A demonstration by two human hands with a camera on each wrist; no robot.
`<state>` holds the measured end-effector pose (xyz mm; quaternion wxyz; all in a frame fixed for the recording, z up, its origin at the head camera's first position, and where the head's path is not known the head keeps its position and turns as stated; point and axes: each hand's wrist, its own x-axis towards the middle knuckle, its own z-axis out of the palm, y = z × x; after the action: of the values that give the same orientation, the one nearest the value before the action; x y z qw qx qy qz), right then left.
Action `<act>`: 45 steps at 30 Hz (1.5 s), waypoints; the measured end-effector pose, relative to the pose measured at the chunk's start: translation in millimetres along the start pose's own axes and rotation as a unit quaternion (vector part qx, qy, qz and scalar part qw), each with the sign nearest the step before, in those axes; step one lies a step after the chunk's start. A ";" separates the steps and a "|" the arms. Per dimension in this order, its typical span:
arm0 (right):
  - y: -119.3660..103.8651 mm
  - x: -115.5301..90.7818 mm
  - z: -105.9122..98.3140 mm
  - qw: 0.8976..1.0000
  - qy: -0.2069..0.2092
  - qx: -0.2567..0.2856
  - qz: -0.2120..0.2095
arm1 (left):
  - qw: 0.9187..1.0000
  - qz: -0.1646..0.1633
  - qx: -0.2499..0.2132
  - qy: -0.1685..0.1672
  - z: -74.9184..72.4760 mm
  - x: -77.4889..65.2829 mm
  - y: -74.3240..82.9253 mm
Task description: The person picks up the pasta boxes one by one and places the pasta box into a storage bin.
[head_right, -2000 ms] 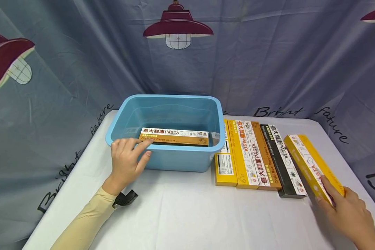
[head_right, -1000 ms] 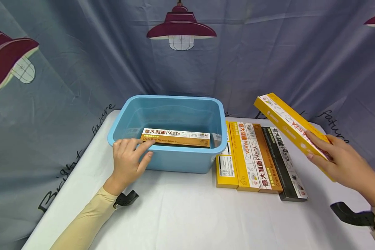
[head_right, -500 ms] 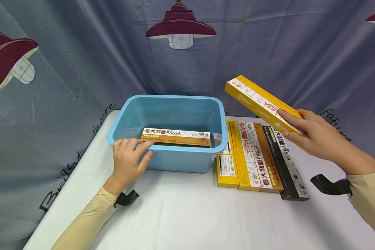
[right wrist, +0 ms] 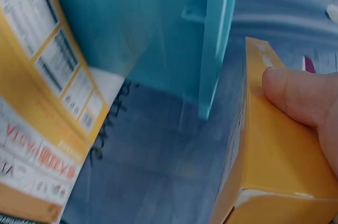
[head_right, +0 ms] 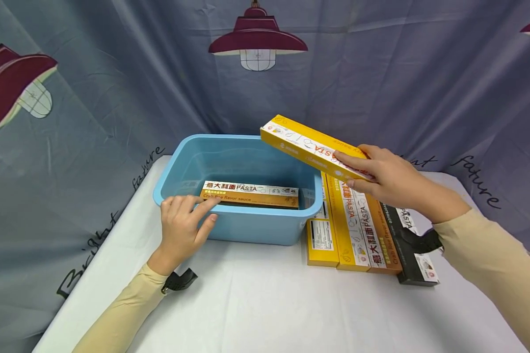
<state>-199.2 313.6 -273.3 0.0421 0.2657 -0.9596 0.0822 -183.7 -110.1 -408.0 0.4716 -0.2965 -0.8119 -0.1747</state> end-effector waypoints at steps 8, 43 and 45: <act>-35.6 34.6 1.0 0.998 -0.024 -0.007 -0.057 | 1.000 0.003 -0.001 0.004 0.0 1.1 -0.6; -110.0 100.2 46.9 0.978 -0.112 -0.026 -0.172 | 1.000 -0.003 0.009 0.003 -0.1 -0.9 -0.3; -112.6 103.5 48.0 0.978 -0.119 -0.027 -0.171 | 1.000 -0.004 0.011 0.001 0.4 -1.1 -0.1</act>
<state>-231.3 157.6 -292.3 -0.0522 0.4326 -0.9000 0.0158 -183.6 -110.3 -409.2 0.4752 -0.2876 -0.8144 -0.1677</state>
